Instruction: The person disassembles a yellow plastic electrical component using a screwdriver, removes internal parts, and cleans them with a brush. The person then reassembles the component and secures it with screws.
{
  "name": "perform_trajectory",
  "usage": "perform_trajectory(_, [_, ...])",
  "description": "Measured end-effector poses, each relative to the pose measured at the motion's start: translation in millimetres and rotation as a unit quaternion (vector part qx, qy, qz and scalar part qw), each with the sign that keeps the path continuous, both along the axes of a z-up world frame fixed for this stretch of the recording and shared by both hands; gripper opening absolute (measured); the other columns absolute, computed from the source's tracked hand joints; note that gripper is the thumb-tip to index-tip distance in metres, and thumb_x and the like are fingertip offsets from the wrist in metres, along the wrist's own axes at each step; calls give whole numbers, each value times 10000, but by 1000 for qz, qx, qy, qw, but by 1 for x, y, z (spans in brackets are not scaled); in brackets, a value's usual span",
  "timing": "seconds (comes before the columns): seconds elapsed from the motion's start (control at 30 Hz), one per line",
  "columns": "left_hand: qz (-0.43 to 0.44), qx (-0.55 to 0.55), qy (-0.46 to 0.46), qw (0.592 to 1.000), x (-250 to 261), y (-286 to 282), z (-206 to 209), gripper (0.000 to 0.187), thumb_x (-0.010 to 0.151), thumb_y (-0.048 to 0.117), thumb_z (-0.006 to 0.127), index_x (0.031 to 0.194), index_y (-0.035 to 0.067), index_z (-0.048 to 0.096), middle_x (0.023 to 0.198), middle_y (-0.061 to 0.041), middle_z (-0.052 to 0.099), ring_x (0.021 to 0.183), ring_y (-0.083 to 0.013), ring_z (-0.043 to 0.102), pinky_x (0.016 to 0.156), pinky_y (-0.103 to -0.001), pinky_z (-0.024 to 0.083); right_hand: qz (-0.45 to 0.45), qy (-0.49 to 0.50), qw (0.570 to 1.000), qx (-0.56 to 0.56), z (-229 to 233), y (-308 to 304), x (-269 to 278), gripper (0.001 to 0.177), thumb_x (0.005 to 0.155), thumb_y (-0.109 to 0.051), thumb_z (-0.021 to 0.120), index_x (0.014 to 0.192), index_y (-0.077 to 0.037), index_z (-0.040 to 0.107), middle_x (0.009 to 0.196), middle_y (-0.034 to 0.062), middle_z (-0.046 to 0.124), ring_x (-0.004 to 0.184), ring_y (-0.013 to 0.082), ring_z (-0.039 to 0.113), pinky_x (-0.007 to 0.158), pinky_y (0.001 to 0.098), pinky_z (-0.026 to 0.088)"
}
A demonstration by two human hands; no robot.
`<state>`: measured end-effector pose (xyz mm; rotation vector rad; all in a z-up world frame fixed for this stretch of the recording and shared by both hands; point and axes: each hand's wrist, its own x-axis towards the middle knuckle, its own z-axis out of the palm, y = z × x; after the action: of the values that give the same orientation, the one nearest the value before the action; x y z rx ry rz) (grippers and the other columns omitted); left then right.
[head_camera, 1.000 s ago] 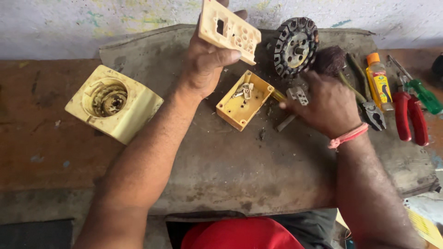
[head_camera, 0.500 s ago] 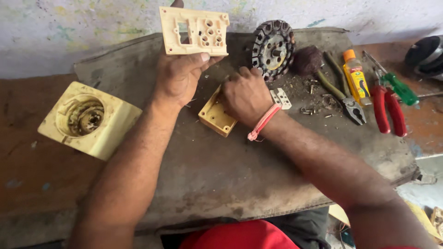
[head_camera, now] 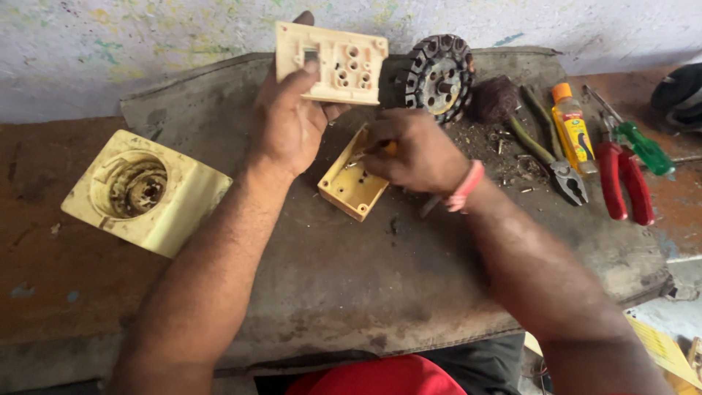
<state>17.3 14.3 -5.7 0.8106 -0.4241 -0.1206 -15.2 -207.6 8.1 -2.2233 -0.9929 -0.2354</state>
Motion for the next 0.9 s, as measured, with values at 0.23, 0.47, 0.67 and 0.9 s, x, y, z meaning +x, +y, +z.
perform_trajectory(0.23, [77, 56, 21, 995, 1, -15, -8, 548, 920, 306, 774, 1381, 135, 530, 1218, -109, 699, 1059, -260, 717, 749, -427, 662, 66, 208, 937, 274, -1, -30, 14, 138, 993, -102, 704, 892, -29, 644, 864, 67, 729, 686, 120, 674, 597, 280, 535])
perform_trajectory(0.47, [65, 85, -37, 994, -2, -29, -17, 347, 906, 197, 827, 1190, 57, 686, 1144, -126, 740, 1056, -251, 753, 869, -421, 703, 22, 160, 914, 372, -9, -30, 5, 203, 1109, -100, 683, 973, 18, 589, 976, 87, 682, 795, 87, 569, 705, 219, 471])
perform_trajectory(0.67, [72, 131, -27, 988, -8, -31, -14, 320, 917, 106, 746, 1191, -39, 666, 1072, -164, 747, 921, -226, 763, 765, -372, 689, -54, 128, 937, 321, -20, -31, 14, 137, 1111, -115, 659, 1030, -16, 609, 900, 86, 663, 767, 116, 625, 670, 271, 538])
perform_trajectory(0.9, [106, 171, -57, 978, -5, -32, -20, 290, 952, 104, 708, 1187, -60, 666, 1077, -165, 759, 915, -216, 764, 770, -349, 679, -12, 107, 901, 421, -10, -37, 15, 106, 1097, -24, 720, 1081, -35, 616, 915, 96, 720, 736, 123, 698, 630, 245, 577])
